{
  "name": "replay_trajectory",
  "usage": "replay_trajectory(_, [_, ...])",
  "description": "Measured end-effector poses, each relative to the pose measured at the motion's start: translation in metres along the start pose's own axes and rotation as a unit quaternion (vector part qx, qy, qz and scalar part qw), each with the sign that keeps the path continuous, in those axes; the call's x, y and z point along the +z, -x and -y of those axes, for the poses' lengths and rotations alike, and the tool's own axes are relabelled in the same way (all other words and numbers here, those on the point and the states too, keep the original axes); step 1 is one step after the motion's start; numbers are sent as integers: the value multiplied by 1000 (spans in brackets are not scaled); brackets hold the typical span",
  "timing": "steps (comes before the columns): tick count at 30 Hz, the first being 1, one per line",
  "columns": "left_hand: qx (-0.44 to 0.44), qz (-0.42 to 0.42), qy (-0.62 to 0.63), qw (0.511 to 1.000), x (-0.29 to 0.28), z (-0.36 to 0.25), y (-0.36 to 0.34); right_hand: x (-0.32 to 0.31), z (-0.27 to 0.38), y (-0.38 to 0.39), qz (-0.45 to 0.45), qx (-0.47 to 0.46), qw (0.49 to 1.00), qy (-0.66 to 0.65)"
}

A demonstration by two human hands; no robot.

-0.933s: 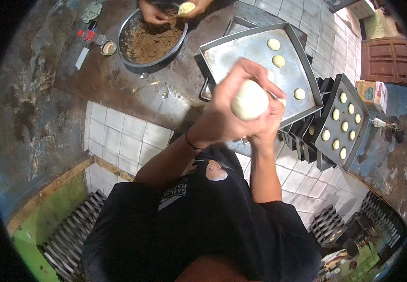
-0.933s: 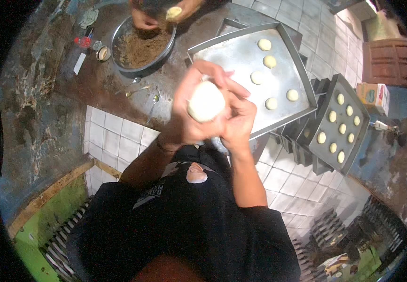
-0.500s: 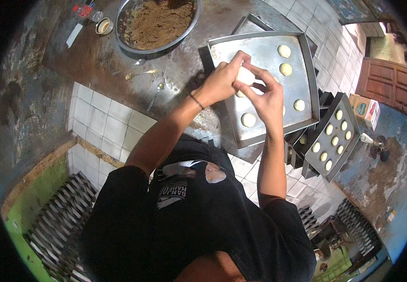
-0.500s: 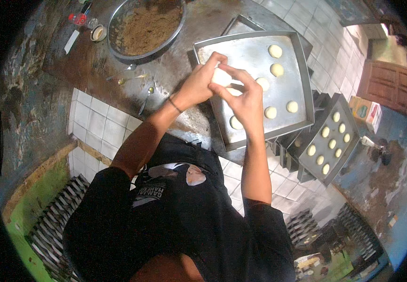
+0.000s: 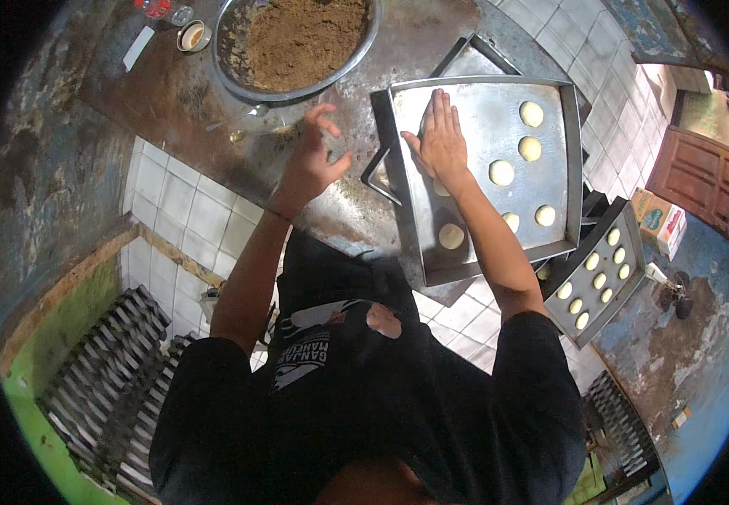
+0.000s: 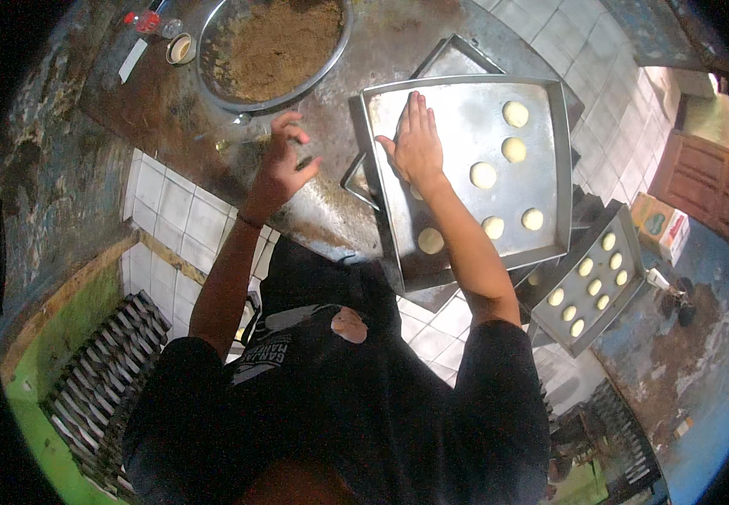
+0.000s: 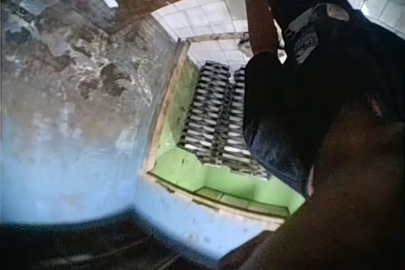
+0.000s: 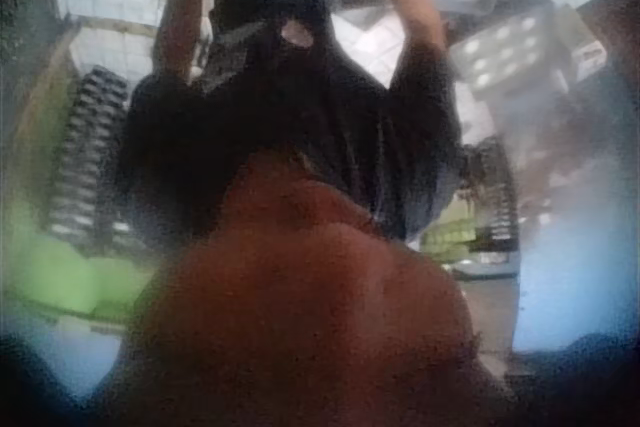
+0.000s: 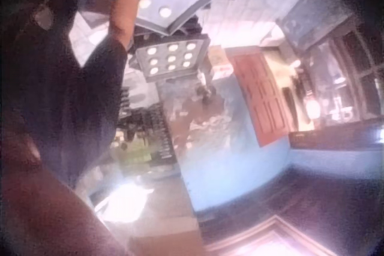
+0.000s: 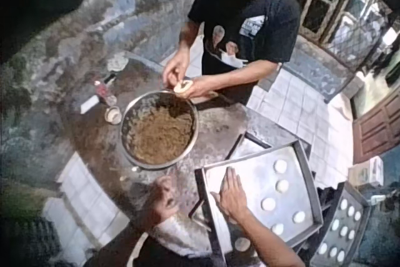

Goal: The person shapes portions of dough into round balls by hand, fills some with a dark paste from a bowl, and arranges them onto metal baking trays.

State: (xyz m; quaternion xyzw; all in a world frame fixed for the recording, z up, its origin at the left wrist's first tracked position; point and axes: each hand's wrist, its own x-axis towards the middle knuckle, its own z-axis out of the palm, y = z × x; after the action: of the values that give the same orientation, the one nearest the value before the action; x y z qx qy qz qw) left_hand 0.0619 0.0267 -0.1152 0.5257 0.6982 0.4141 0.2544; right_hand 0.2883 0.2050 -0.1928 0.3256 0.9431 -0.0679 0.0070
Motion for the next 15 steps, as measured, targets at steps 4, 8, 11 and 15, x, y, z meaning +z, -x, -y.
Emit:
replay_trajectory(4, [-43, 10, 11, 999, 11, -2, 22, 9, 9, 0, 1, 19, 999, -37])
replay_trajectory(8, [-88, 11, 72, 993, 25, -21, 17, -16, -32, -6, 35, 121, 814, -568])
replay_trajectory(11, [-78, -2, 100, 992, 24, -41, 7, -46, -116, 24, -45, 94, 963, -247])
replay_trajectory(15, [-20, 2, 128, 992, 26, -35, 4, -74, -187, 69, 56, 160, 984, -50])
